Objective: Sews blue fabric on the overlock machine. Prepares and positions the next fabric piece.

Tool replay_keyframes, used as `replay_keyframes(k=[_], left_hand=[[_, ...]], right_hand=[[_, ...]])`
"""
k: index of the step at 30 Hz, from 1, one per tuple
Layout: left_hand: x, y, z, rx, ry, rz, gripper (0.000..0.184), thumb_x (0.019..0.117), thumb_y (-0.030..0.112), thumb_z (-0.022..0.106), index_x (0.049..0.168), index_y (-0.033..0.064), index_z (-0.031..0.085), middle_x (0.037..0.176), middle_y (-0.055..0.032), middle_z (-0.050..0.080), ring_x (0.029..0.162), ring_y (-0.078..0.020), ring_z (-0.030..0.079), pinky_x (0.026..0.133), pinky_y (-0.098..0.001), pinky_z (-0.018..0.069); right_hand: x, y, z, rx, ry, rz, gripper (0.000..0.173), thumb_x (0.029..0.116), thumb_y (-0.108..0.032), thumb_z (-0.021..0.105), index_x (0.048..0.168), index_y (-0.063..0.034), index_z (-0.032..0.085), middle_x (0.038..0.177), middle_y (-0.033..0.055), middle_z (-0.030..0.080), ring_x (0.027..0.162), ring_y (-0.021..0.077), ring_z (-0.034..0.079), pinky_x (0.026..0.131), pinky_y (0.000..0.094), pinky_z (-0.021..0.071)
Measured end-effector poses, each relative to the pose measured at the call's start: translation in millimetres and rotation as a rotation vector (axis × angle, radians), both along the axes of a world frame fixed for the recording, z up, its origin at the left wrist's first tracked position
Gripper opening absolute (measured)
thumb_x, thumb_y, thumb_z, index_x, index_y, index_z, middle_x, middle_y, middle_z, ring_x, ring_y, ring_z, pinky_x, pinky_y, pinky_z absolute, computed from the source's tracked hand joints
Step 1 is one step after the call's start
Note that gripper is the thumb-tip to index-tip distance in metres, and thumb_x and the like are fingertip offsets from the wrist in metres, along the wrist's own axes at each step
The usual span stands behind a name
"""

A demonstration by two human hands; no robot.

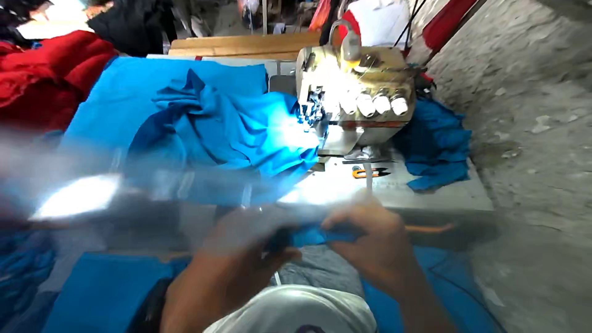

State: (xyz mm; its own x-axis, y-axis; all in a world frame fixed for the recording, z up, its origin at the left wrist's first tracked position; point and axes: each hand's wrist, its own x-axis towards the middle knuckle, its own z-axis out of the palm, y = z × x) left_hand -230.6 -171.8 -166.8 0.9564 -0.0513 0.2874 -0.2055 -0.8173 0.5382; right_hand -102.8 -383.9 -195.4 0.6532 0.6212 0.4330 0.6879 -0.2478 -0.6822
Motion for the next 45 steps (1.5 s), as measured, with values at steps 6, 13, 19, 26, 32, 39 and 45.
replay_keyframes(k=[6,13,19,26,32,39,45], left_hand=[[1,-9,-8,-0.079,-0.09,0.156,0.021,0.0926,0.039,0.073,0.101,0.0202,0.071,0.088,0.0049,0.069,0.079,-0.0056,0.066,0.069,-0.0272,0.0542],[2,-4,-8,-0.506,-0.033,0.106,0.02,0.099,0.031,0.069,0.096,0.0118,0.075,0.086,0.0092,0.07,0.077,0.0049,0.063,0.067,-0.0122,0.053],[2,-7,-10,-0.58,-0.044,0.14,0.013,0.0968,0.024,0.072,0.096,0.0111,0.075,0.087,0.0083,0.072,0.077,0.0033,0.065,0.067,-0.0127,0.0539],[11,-12,-22,-0.536,-0.121,0.297,0.019,0.0915,0.021,0.078,0.108,0.0128,0.077,0.094,0.0064,0.075,0.084,-0.0024,0.071,0.075,-0.019,0.0608],[25,-9,-31,-0.746,-0.188,0.213,0.006,0.0929,0.007,0.074,0.099,0.0052,0.073,0.094,-0.0022,0.076,0.083,-0.0124,0.074,0.077,-0.0281,0.0647],[37,5,-23,-0.726,-0.136,0.194,0.009,0.0897,0.003,0.076,0.099,0.0028,0.076,0.09,-0.0033,0.077,0.076,-0.0128,0.074,0.071,-0.0272,0.0653],[51,18,-15,-0.605,-0.05,0.225,0.015,0.0859,0.003,0.079,0.101,0.0053,0.077,0.09,-0.0014,0.076,0.074,-0.0115,0.073,0.067,-0.0267,0.0646]], right_hand=[[-2,1,-2,0.137,0.13,-0.029,0.014,0.0754,-0.027,0.087,0.086,-0.023,0.078,0.097,-0.0098,0.076,0.096,0.0026,0.066,0.083,0.0184,0.0519],[-4,0,2,0.327,0.511,0.075,0.009,0.0827,-0.022,0.085,0.087,-0.0147,0.081,0.087,-0.0048,0.077,0.082,0.0023,0.07,0.073,0.0157,0.0578],[-3,4,-3,0.38,0.584,0.106,0.01,0.0833,-0.017,0.085,0.086,-0.0111,0.078,0.087,-0.0016,0.076,0.08,0.0038,0.07,0.07,0.0169,0.0591],[-2,13,-3,0.393,0.581,0.001,0.035,0.0783,-0.013,0.087,0.103,-0.0133,0.063,0.084,-0.0036,0.074,0.075,0.0049,0.071,0.068,0.0174,0.0605],[8,19,-14,0.385,0.628,0.078,0.011,0.0868,-0.013,0.081,0.096,-0.0077,0.08,0.089,-0.002,0.076,0.081,0.0046,0.071,0.075,0.0189,0.0607],[25,15,-17,0.316,0.834,0.219,0.012,0.0892,-0.011,0.078,0.1,-0.0051,0.079,0.088,0.0007,0.077,0.078,0.0062,0.072,0.073,0.0205,0.0617],[38,9,-12,0.192,0.965,0.303,0.018,0.085,-0.007,0.08,0.103,-0.0021,0.079,0.084,0.0024,0.078,0.07,0.0063,0.073,0.064,0.0194,0.0622]])
